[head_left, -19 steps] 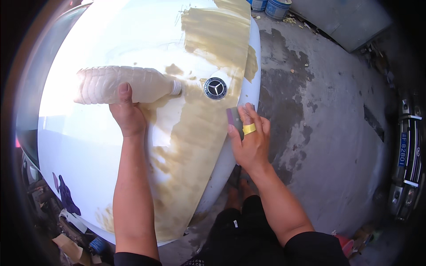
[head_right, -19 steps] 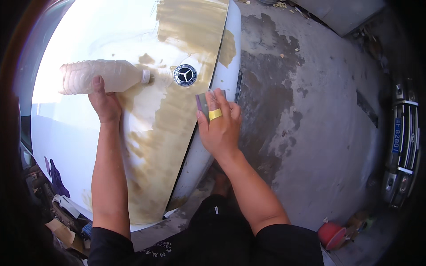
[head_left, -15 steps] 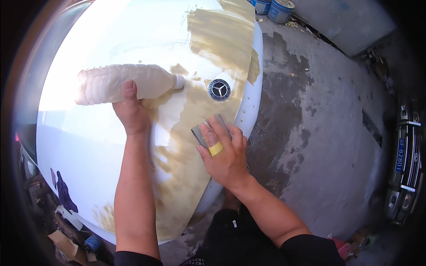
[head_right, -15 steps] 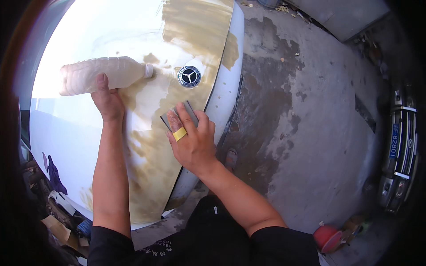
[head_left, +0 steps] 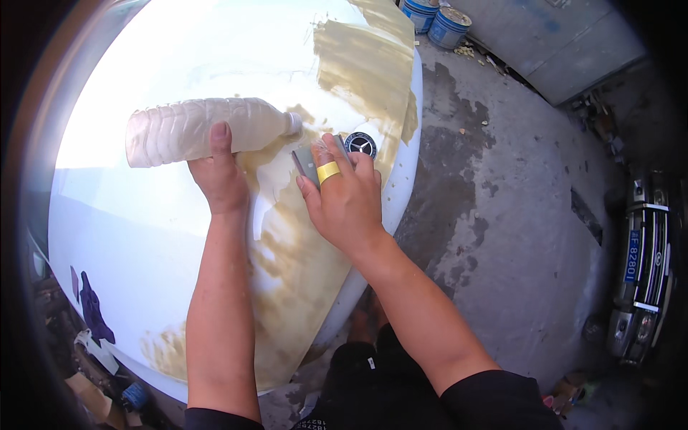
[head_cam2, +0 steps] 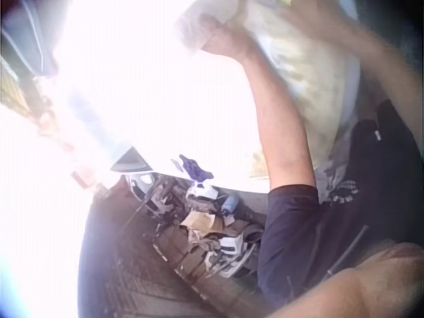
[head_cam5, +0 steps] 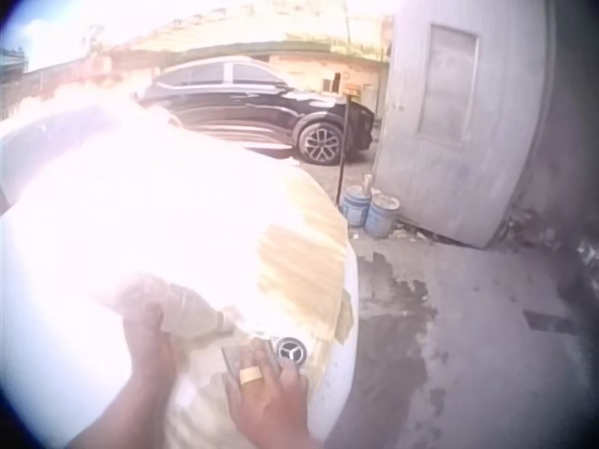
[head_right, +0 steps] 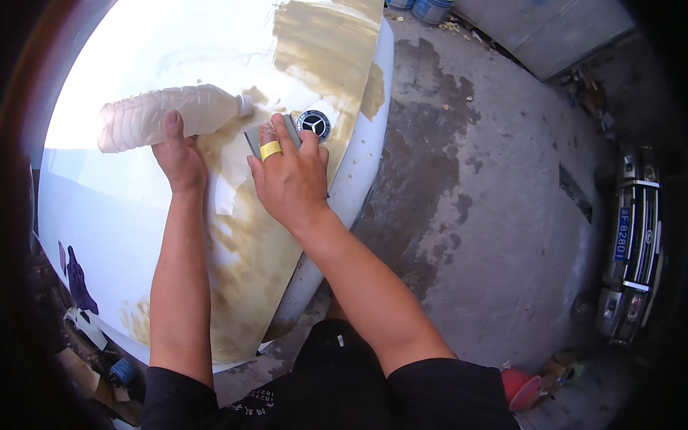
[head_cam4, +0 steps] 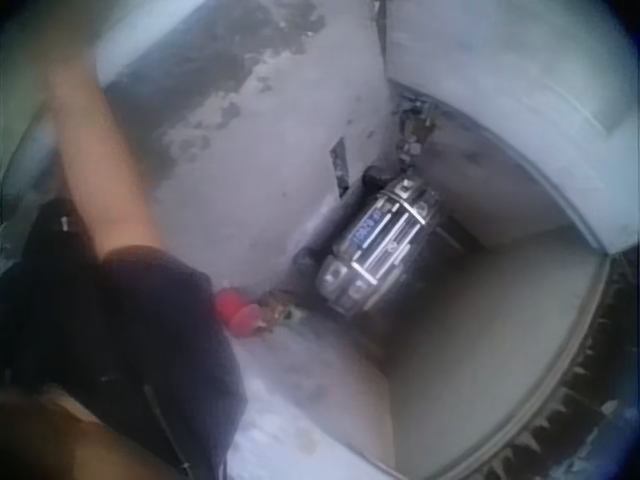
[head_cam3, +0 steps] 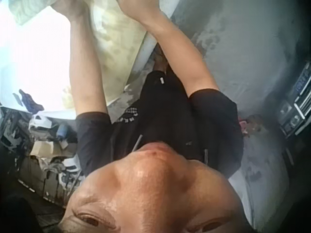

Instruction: The person sands the hood of a white car using a sanding block and water. They pour water from a plastic bottle onto the hood and rub the surface with the sanding block in circular and back-and-forth motions. The person switches between different sanding blocks during the process.

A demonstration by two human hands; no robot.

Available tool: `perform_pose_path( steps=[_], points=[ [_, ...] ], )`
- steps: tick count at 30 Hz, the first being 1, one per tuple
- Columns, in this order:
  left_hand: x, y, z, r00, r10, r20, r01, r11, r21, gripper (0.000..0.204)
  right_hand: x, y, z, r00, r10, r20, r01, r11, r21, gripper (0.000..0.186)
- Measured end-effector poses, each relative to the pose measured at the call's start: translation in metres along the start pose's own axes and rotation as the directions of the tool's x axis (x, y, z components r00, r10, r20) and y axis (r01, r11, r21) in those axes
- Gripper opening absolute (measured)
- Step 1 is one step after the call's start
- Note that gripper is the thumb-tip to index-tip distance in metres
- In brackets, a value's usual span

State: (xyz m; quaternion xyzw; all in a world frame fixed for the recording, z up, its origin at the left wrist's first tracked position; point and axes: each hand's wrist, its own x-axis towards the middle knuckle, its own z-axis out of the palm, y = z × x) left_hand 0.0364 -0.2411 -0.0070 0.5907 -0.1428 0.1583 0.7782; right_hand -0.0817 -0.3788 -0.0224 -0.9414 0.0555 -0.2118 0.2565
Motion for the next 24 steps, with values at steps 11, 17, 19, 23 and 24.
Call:
perform_pose_path(
  steps=[11,17,19,23,24],
  points=[
    [0.003,-0.001,-0.008,0.997,-0.063,0.052,0.065,0.997,-0.029,0.063,-0.009,-0.015,0.002,0.996,0.087,-0.003,-0.087,0.995,-0.046,0.053],
    [0.004,-0.003,-0.014,0.995,-0.064,0.082,0.067,0.997,-0.031,0.060,-0.120,0.010,-0.060,0.993,0.085,0.082,-0.084,0.996,-0.015,0.055],
    [0.004,-0.003,-0.017,0.996,-0.058,0.072,0.060,0.998,-0.031,0.059,-0.136,0.028,-0.084,0.989,0.128,0.078,-0.131,0.991,0.036,0.055],
    [0.003,-0.002,-0.007,0.997,-0.071,0.017,0.072,0.996,-0.050,0.061,-0.142,0.076,-0.115,0.975,0.210,0.078,-0.216,0.973,0.084,0.053],
    [0.003,-0.004,-0.006,0.997,-0.077,0.003,0.077,0.995,-0.058,0.062,-0.140,0.086,-0.118,0.975,0.214,0.061,-0.219,0.969,0.112,0.051]
  ],
)
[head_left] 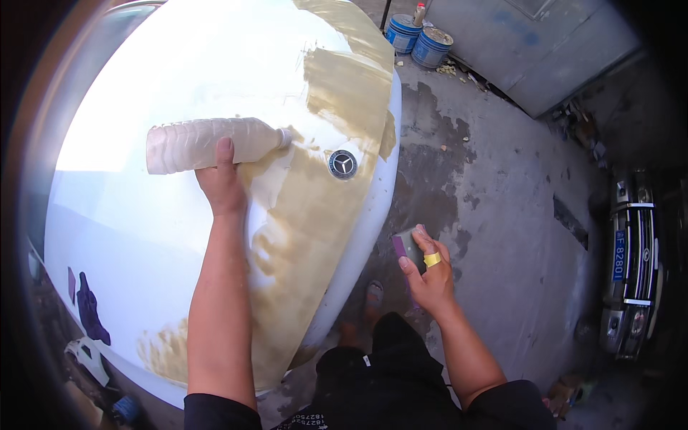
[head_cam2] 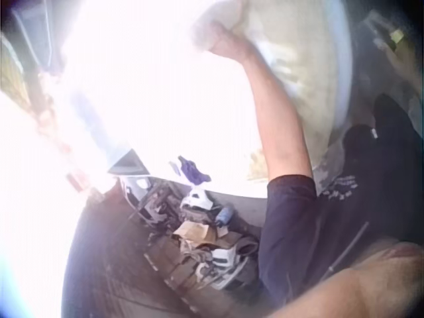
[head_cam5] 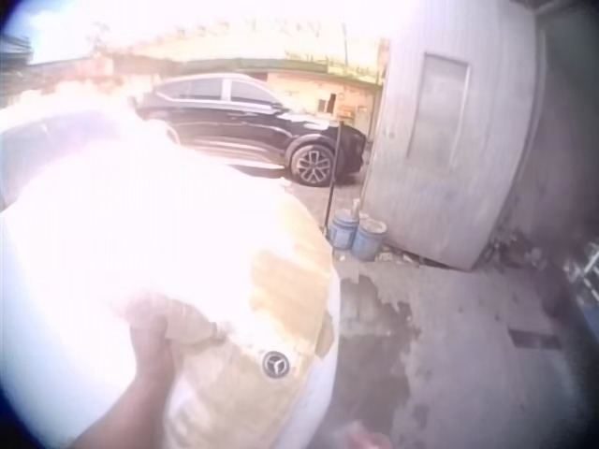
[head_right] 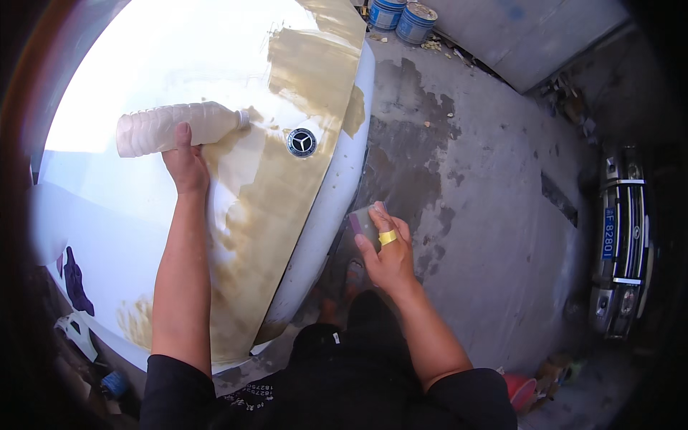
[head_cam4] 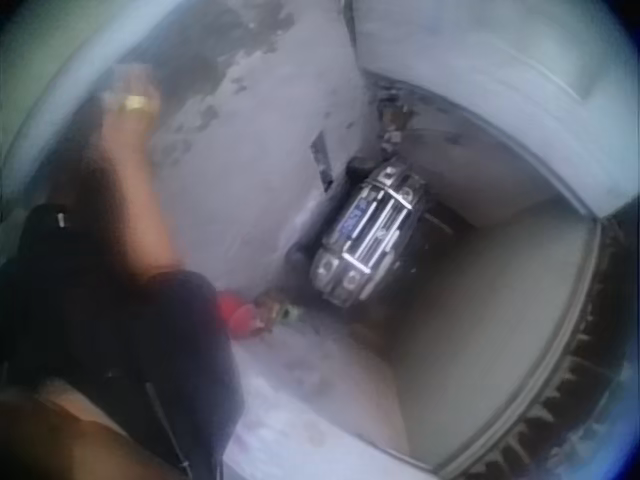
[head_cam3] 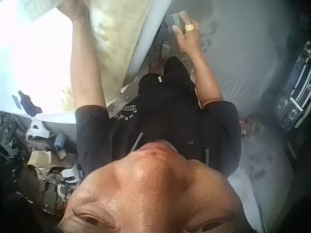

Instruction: The person sands the hood of a white car using a sanding block and water. They pour water from a plastic bottle onto the hood and rub the surface with the sanding block in circular and back-and-forth motions. The person switches between different sanding blocks during the process.

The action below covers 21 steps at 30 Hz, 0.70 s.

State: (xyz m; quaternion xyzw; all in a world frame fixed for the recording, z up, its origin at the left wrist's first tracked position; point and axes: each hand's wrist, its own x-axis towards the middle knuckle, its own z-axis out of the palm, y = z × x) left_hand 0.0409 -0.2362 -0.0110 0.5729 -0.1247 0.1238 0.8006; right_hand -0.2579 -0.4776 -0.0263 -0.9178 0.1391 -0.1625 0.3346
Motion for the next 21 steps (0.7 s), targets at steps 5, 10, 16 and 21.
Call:
perform_pose_path(
  steps=[5,10,16,21],
  points=[
    [0.003,0.002,-0.004,0.998,-0.055,-0.010,0.054,0.998,-0.019,0.058,0.054,0.026,-0.002,0.994,-0.101,-0.029,0.101,0.995,0.009,0.049],
    [0.001,-0.003,0.002,0.991,-0.077,-0.112,0.079,0.997,0.006,0.060,0.124,0.053,0.027,0.941,-0.336,-0.035,0.336,0.942,-0.016,0.052],
    [0.000,0.003,-0.001,0.974,-0.076,-0.215,0.093,0.993,0.069,0.061,0.171,0.064,0.052,0.867,-0.498,0.026,0.495,0.865,0.082,0.047],
    [-0.002,0.010,0.012,0.952,-0.079,-0.296,0.126,0.982,0.142,0.061,0.259,0.045,0.063,0.873,-0.485,0.055,0.479,0.873,0.092,0.042]
  ],
)
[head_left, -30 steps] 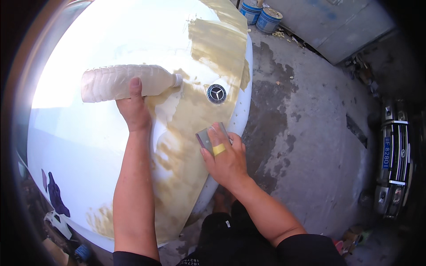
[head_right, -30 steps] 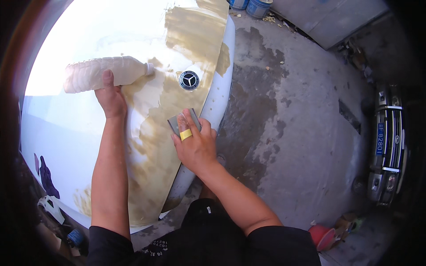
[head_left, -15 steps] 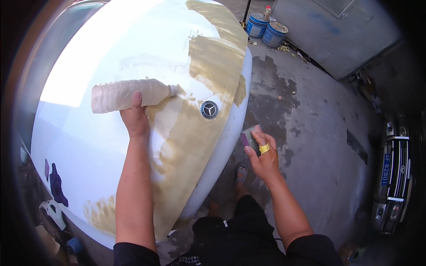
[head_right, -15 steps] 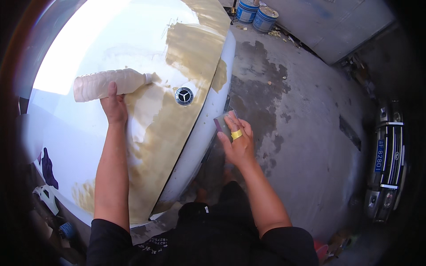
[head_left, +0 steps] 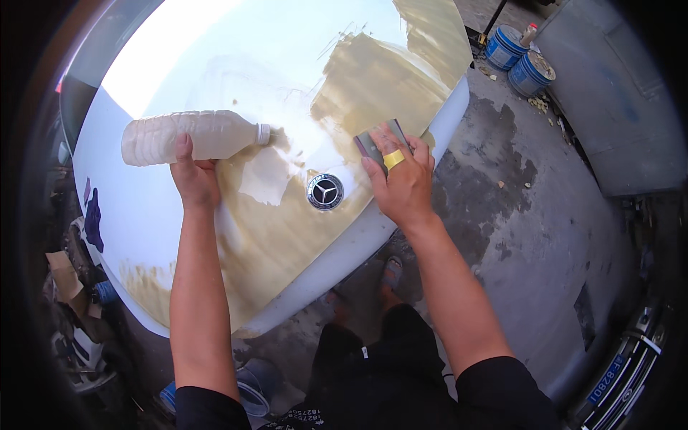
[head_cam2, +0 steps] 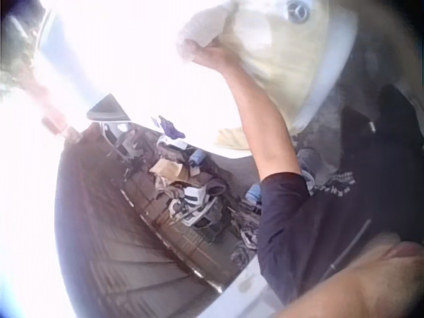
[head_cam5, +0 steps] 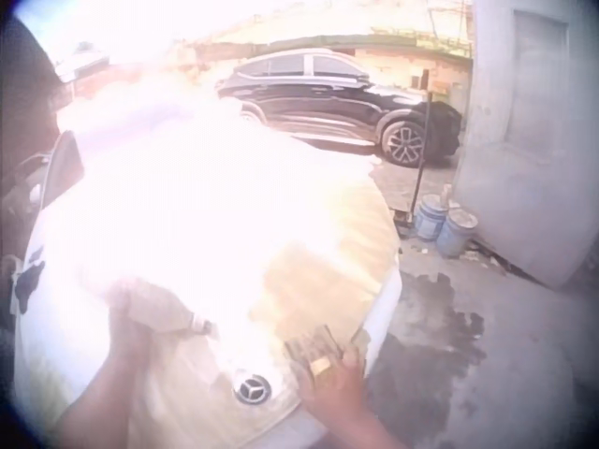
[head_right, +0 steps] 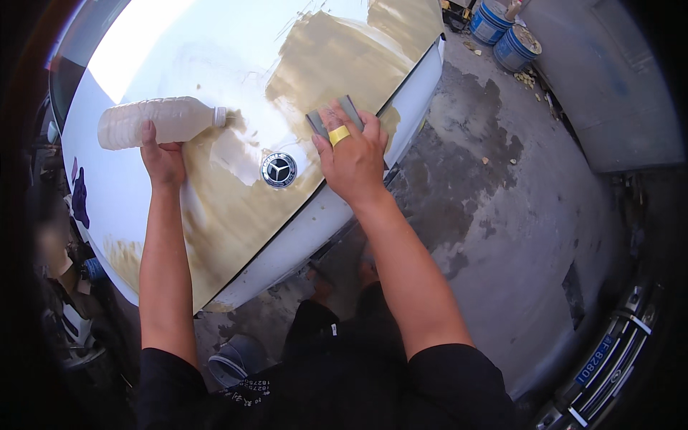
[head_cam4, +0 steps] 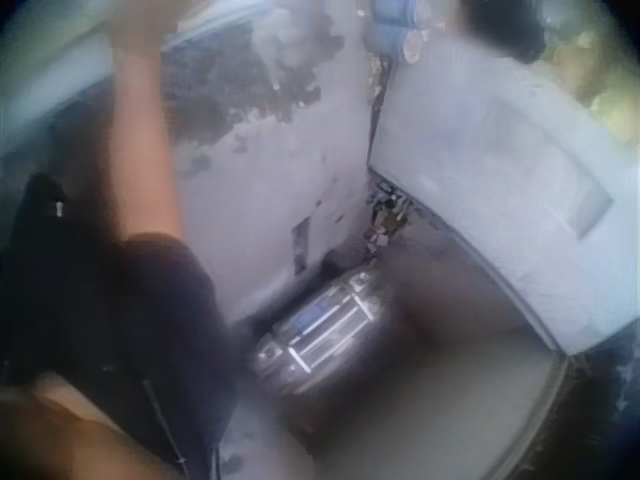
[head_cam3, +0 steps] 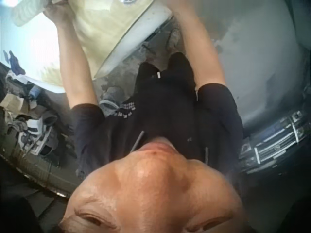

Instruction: The person sands the hood of a white car using a sanding block and water. They pour water from a plastic bottle onto the hood and rub the surface with the sanding block in circular and back-and-forth motions. The person switches between different sanding blocks during the process.

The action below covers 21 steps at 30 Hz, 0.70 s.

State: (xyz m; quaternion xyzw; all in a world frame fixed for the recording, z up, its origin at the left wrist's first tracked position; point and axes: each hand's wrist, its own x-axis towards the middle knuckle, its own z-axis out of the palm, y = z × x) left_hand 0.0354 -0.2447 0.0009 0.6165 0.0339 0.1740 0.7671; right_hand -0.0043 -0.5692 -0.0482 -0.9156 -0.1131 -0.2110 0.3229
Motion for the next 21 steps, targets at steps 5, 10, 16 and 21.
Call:
perform_pose_path(
  steps=[5,10,16,21],
  points=[
    [-0.018,-0.010,0.017,0.986,0.111,-0.125,-0.111,0.994,0.013,0.062,-0.070,-0.013,-0.006,0.999,-0.025,0.043,0.023,0.999,0.044,0.045],
    [-0.021,-0.014,0.018,0.977,0.166,-0.134,-0.163,0.986,0.037,0.065,-0.029,-0.005,-0.001,1.000,-0.006,0.021,0.006,1.000,0.015,0.048],
    [-0.021,-0.020,0.011,0.976,0.190,-0.104,-0.189,0.982,0.017,0.065,-0.019,-0.001,0.005,0.999,-0.032,0.017,0.032,0.999,0.006,0.052],
    [-0.022,-0.019,0.017,0.980,0.181,-0.078,-0.184,0.983,-0.022,0.064,-0.053,-0.011,0.001,0.999,-0.049,0.003,0.049,0.998,0.036,0.048]
  ],
)
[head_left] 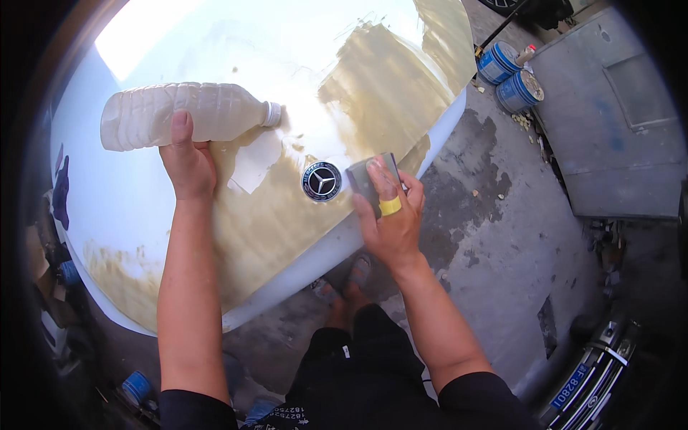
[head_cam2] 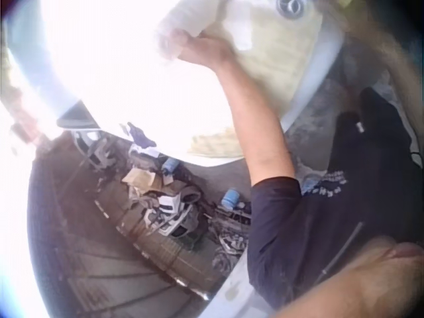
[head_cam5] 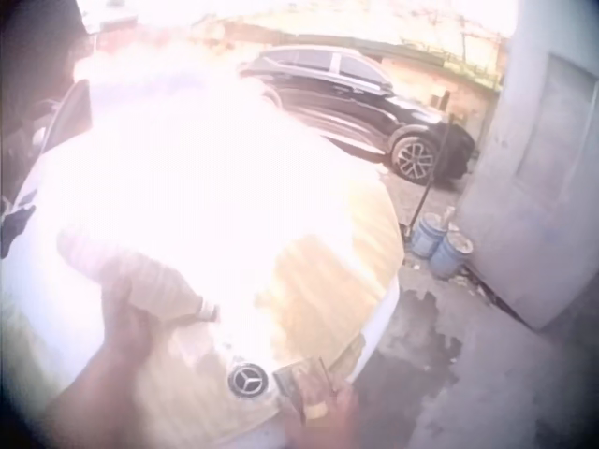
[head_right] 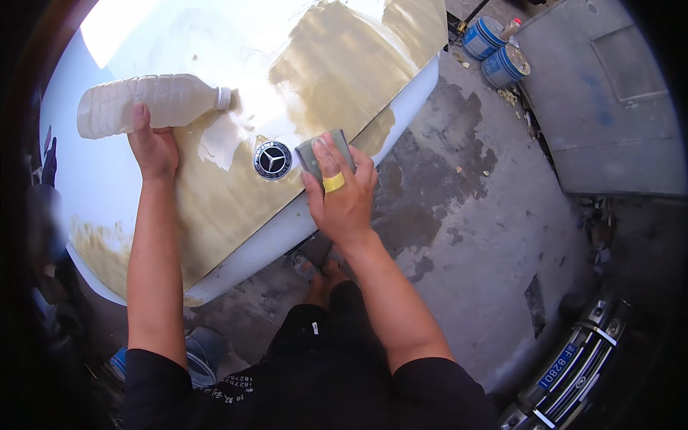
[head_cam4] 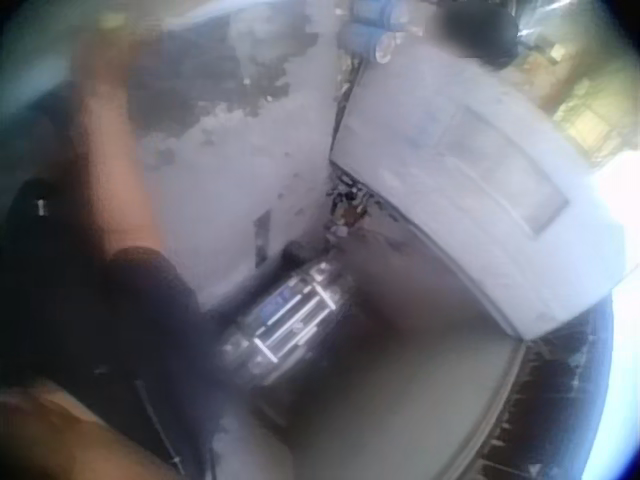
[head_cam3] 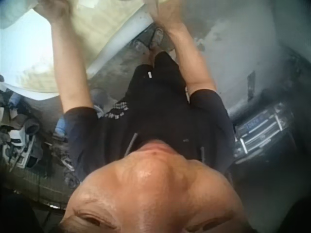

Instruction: The person sands the hood of a white car using a sanding block and water. They pour water from a plastic bottle onto the hood and rub the surface with the sanding block in circular and back-and-forth motions. The person switches between different sanding blocks during the process.

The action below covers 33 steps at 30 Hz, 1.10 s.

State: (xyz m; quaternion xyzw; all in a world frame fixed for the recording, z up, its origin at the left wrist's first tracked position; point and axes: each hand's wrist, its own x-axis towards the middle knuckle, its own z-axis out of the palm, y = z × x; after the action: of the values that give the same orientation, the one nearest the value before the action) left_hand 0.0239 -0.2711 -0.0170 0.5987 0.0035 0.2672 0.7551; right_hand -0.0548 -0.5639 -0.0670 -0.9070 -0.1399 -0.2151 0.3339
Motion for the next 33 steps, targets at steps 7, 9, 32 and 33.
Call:
perform_pose_path(
  steps=[7,9,32,33],
  points=[
    [0.000,0.001,-0.003,1.000,-0.018,0.022,0.019,0.999,-0.050,0.064,0.048,0.007,0.012,0.997,-0.074,0.023,0.074,0.996,-0.039,0.052],
    [0.001,0.002,-0.005,1.000,-0.027,0.001,0.028,0.998,-0.050,0.064,0.000,0.006,0.000,0.994,-0.099,0.040,0.099,0.995,0.008,0.053],
    [-0.003,0.003,0.000,0.997,-0.007,-0.071,0.008,1.000,0.003,0.063,0.100,0.015,0.020,0.991,-0.126,0.042,0.126,0.992,0.002,0.054],
    [-0.002,0.002,0.000,0.997,0.007,-0.080,-0.007,1.000,-0.004,0.063,0.064,0.018,0.012,0.983,-0.178,0.040,0.177,0.984,0.025,0.057]
  ],
)
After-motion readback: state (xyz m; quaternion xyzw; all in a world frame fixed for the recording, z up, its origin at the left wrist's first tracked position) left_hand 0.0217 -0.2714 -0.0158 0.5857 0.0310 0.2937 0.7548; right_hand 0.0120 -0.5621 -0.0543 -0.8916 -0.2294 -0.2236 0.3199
